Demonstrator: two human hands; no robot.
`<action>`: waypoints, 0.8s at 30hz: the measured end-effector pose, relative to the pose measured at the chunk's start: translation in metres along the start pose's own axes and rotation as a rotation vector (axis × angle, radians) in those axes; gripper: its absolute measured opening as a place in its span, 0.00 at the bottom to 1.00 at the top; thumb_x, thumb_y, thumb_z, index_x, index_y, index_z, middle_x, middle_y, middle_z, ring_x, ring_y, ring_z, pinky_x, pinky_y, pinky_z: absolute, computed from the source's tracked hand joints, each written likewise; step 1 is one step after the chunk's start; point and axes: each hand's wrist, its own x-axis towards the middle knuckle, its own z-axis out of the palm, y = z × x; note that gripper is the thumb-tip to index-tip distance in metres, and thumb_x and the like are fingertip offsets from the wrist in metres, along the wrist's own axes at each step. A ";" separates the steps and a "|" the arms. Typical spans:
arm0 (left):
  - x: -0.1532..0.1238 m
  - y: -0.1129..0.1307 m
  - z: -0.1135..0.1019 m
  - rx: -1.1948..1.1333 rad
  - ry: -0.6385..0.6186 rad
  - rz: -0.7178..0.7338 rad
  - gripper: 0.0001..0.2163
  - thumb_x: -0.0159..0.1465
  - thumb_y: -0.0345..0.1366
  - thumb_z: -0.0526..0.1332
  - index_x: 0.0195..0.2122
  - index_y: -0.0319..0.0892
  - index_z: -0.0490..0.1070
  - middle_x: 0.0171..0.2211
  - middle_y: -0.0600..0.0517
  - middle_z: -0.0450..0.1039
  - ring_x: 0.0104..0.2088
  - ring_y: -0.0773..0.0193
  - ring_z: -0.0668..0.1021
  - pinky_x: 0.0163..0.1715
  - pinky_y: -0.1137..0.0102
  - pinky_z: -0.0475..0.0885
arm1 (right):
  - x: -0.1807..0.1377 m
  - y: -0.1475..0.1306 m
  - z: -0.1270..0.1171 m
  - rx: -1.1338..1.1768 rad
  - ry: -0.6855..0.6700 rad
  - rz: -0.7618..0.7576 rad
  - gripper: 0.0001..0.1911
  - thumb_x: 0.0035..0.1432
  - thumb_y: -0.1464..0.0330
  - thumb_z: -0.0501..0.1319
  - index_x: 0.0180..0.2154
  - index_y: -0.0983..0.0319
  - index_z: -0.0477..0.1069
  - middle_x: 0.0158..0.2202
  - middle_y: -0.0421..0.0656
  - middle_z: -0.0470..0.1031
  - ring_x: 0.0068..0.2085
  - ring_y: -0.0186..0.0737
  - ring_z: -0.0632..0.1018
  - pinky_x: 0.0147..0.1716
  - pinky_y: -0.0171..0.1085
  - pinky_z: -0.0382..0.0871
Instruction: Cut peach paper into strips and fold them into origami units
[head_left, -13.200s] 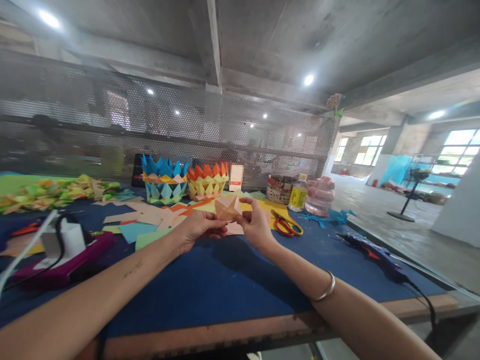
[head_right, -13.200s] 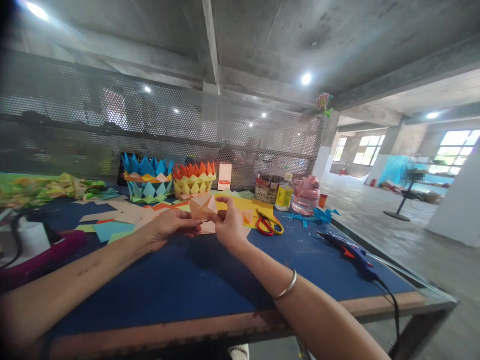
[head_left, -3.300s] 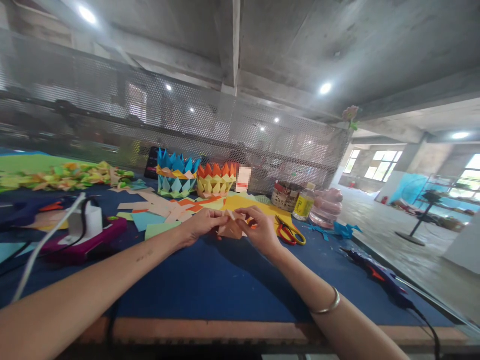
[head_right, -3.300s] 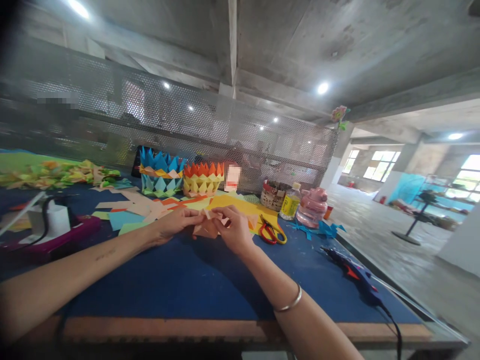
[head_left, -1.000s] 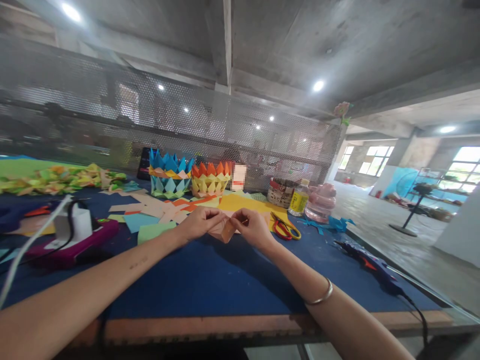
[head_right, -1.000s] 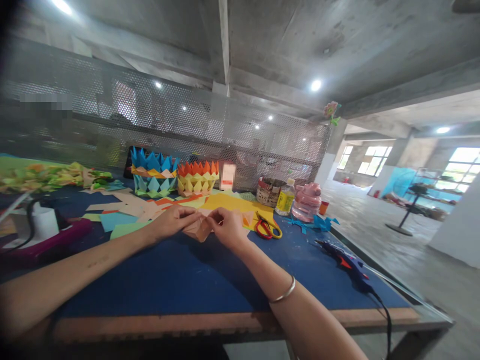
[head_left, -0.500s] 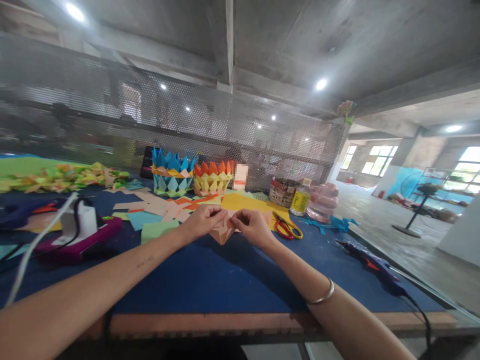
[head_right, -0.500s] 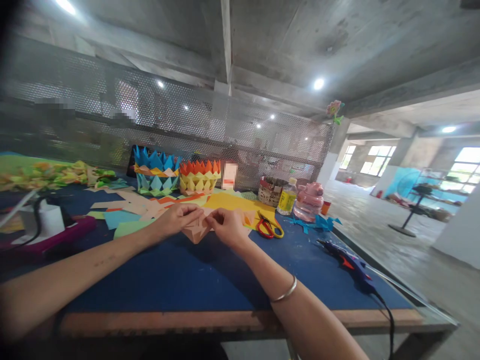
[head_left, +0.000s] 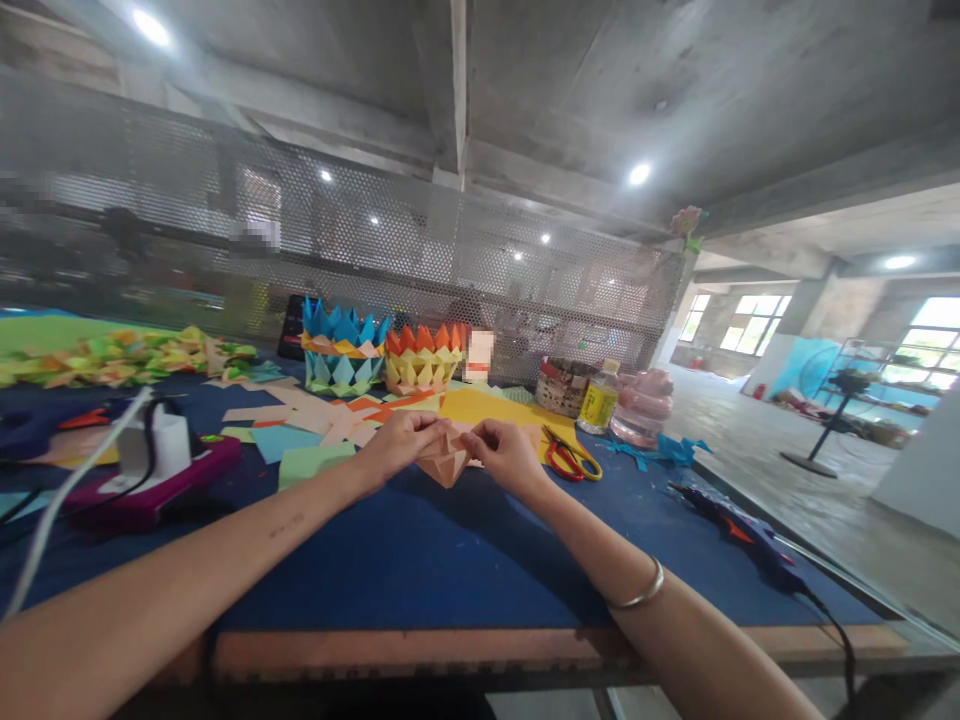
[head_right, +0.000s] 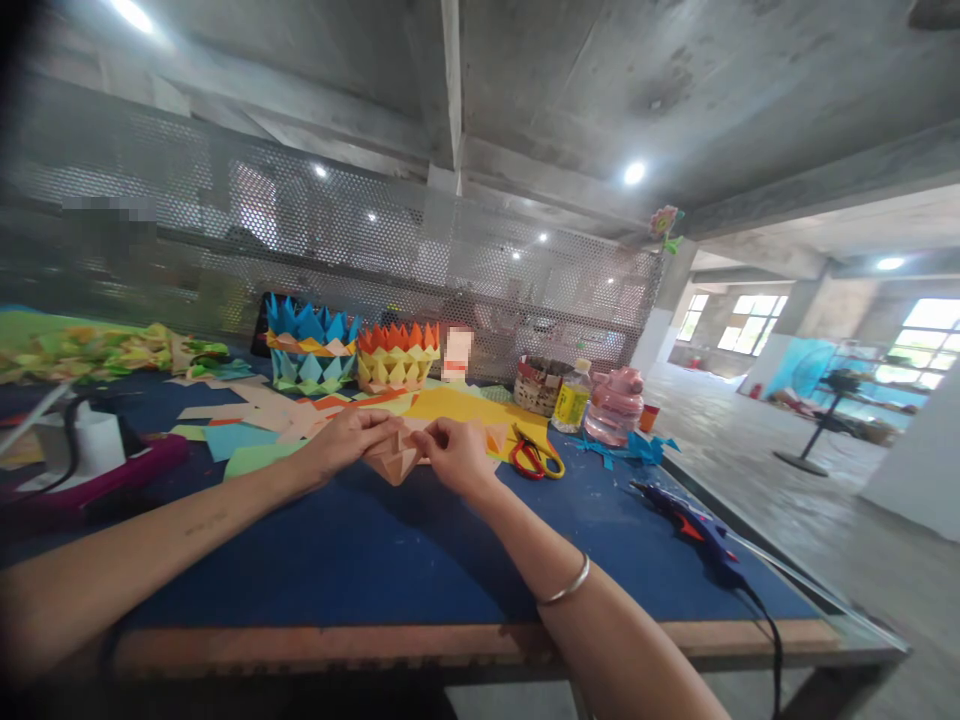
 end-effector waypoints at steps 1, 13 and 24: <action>0.000 -0.001 0.000 -0.005 -0.001 0.000 0.15 0.52 0.48 0.60 0.24 0.39 0.71 0.20 0.56 0.69 0.22 0.67 0.68 0.22 0.74 0.60 | 0.000 0.001 0.000 -0.005 0.004 -0.006 0.11 0.53 0.66 0.57 0.23 0.65 0.69 0.20 0.38 0.68 0.22 0.29 0.65 0.22 0.29 0.55; 0.000 -0.002 0.000 -0.170 -0.072 -0.144 0.15 0.51 0.47 0.62 0.29 0.38 0.73 0.23 0.51 0.73 0.22 0.64 0.73 0.21 0.71 0.69 | 0.004 0.014 0.000 -0.035 0.120 0.006 0.11 0.53 0.64 0.56 0.25 0.64 0.69 0.20 0.38 0.68 0.23 0.31 0.66 0.22 0.30 0.56; 0.002 0.000 -0.008 -0.465 -0.089 -0.326 0.09 0.59 0.37 0.57 0.37 0.40 0.72 0.29 0.49 0.75 0.26 0.64 0.76 0.22 0.72 0.72 | 0.003 0.011 -0.002 0.010 0.096 -0.036 0.10 0.54 0.65 0.55 0.25 0.64 0.67 0.21 0.38 0.66 0.23 0.30 0.63 0.22 0.29 0.55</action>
